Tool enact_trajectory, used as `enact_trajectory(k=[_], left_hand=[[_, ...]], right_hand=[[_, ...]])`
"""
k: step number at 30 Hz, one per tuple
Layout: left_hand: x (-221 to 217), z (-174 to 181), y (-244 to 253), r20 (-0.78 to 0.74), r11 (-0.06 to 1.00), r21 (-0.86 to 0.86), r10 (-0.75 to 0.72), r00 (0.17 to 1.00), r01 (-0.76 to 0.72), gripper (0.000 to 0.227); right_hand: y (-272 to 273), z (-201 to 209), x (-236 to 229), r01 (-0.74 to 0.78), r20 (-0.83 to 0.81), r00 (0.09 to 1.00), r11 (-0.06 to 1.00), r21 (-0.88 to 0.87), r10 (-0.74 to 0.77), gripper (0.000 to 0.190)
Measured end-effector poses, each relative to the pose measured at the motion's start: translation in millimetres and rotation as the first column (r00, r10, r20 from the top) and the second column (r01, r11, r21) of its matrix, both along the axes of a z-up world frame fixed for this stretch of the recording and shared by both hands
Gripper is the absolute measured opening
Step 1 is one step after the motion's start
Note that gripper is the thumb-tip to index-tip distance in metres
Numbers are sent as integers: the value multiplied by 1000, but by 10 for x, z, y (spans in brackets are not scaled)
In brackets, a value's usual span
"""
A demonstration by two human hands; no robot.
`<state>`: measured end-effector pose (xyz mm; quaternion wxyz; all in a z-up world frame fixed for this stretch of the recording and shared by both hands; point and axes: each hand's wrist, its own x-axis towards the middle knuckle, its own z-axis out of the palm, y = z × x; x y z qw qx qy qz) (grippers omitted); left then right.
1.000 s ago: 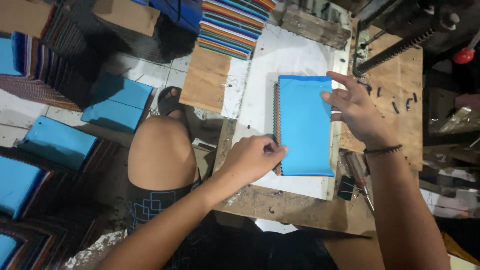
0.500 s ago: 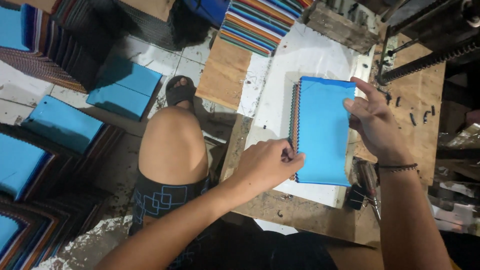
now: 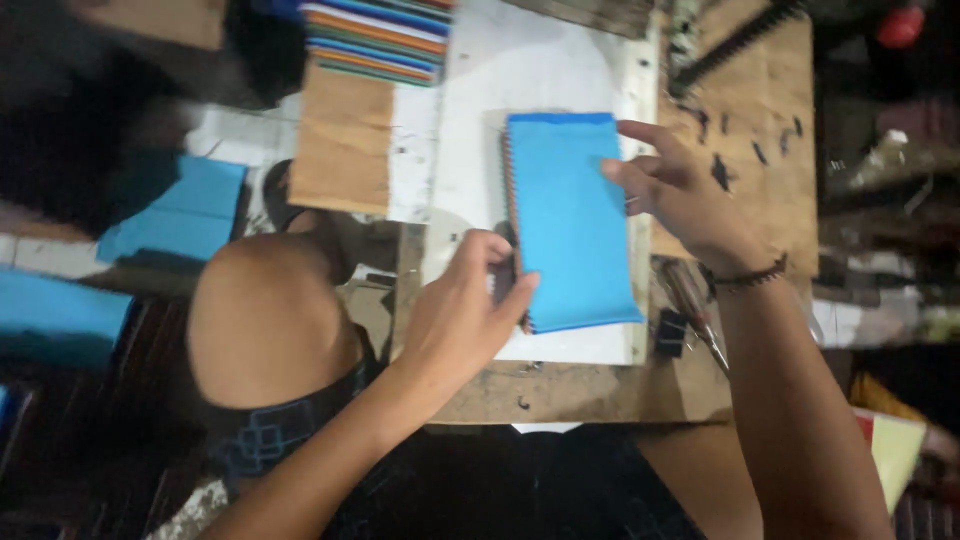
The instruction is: Assembling colored paper swatches by stacking, aligning, and securing them with a cover and tool.
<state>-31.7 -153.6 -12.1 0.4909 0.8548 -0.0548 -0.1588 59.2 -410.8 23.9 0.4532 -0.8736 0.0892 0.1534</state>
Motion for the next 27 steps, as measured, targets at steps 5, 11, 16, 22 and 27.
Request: enact_trajectory(k=[5, 11, 16, 22, 27], left_hand=[[-338, 49, 71, 280, 982, -123, -101, 955, 140, 47], [-477, -174, -42, 478, 991, -55, -81, 874, 121, 39], [-392, -16, -66, 174, 994, 75, -86, 981, 74, 35], [-362, 70, -92, 226, 997, 63, -48, 973, 35, 37], [-371, 130, -93, 254, 988, 139, -100, 962, 66, 51]], right_hand=[[91, 409, -366, -158, -169, 975, 986, -53, 148, 82], [-4, 436, -720, -294, -251, 927, 956, -24, 279, 85], [8, 335, -895, -174, -214, 964, 983, -52, 159, 81], [-13, 118, -946, -57, -121, 991, 998, -38, 52, 71], [-120, -77, -991, -135, 145, 977, 980, -145, 156, 60]])
